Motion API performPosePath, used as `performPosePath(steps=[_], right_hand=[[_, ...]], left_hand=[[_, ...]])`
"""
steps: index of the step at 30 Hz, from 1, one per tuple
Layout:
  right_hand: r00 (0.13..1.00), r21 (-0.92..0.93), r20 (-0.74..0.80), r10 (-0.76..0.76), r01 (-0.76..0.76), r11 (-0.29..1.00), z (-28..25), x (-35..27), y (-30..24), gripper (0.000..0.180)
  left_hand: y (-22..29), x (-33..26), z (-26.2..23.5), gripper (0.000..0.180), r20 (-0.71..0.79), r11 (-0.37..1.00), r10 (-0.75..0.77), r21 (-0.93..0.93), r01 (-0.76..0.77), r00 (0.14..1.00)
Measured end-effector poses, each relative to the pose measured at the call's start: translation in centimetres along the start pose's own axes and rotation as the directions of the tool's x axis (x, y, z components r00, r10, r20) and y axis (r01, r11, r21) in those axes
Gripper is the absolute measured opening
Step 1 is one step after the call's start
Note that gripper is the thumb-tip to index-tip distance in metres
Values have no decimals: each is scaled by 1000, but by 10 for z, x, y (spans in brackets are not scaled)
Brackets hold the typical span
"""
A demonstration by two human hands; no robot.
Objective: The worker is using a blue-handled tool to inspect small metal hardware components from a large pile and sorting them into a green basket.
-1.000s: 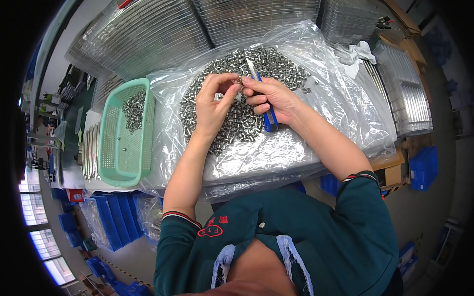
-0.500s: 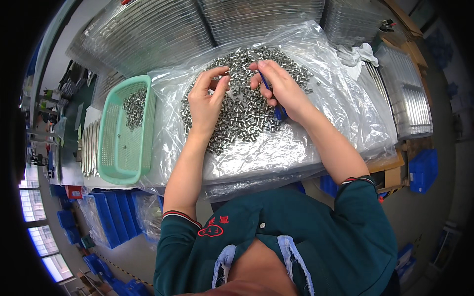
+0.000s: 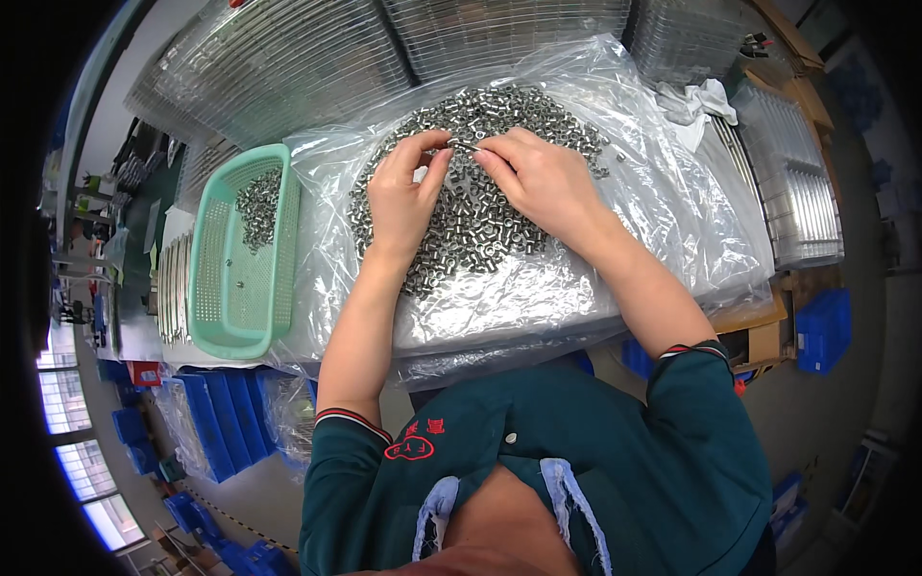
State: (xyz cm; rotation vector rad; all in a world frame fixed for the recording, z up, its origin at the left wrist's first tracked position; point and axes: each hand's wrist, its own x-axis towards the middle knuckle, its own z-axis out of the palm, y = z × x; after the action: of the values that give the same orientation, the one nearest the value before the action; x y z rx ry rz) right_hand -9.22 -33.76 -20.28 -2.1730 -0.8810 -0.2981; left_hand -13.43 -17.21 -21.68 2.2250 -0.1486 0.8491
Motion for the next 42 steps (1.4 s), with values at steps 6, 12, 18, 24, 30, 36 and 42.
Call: performPosePath(steps=[6, 12, 18, 24, 30, 36, 42], right_hand=[[1000, -87, -19, -14, 12, 996, -1, 0, -3, 20], [991, 127, 110, 71, -84, 988, -1, -1, 9, 25], [813, 629, 515, 273, -575, 524, -19, 9, 2, 31], [809, 826, 481, 338, -547, 134, -12, 6, 7, 26], [765, 782, 560, 318, -615, 104, -2, 6, -5, 19], [724, 765, 611, 320, -644, -5, 2, 3, 1, 17], [687, 735, 666, 289, -671, -99, 4, 3, 4, 17]], left_hand=[[-4, 4, -2, 14, -24, 954, 225, 210, -215, 974], [-2, 6, -3, 14, -14, 919, 331, 230, -320, 943], [1, -1, -1, 10, 20, 934, -205, -293, 202, 978], [4, 5, -6, 16, 236, 575, -352, -709, 408, 906], [0, 1, -3, 17, 291, 561, -291, -720, 409, 912], [13, -1, 1, 16, 174, 936, -74, -328, 129, 982], [6, -3, 3, 23, 134, 932, -18, -357, 66, 991]])
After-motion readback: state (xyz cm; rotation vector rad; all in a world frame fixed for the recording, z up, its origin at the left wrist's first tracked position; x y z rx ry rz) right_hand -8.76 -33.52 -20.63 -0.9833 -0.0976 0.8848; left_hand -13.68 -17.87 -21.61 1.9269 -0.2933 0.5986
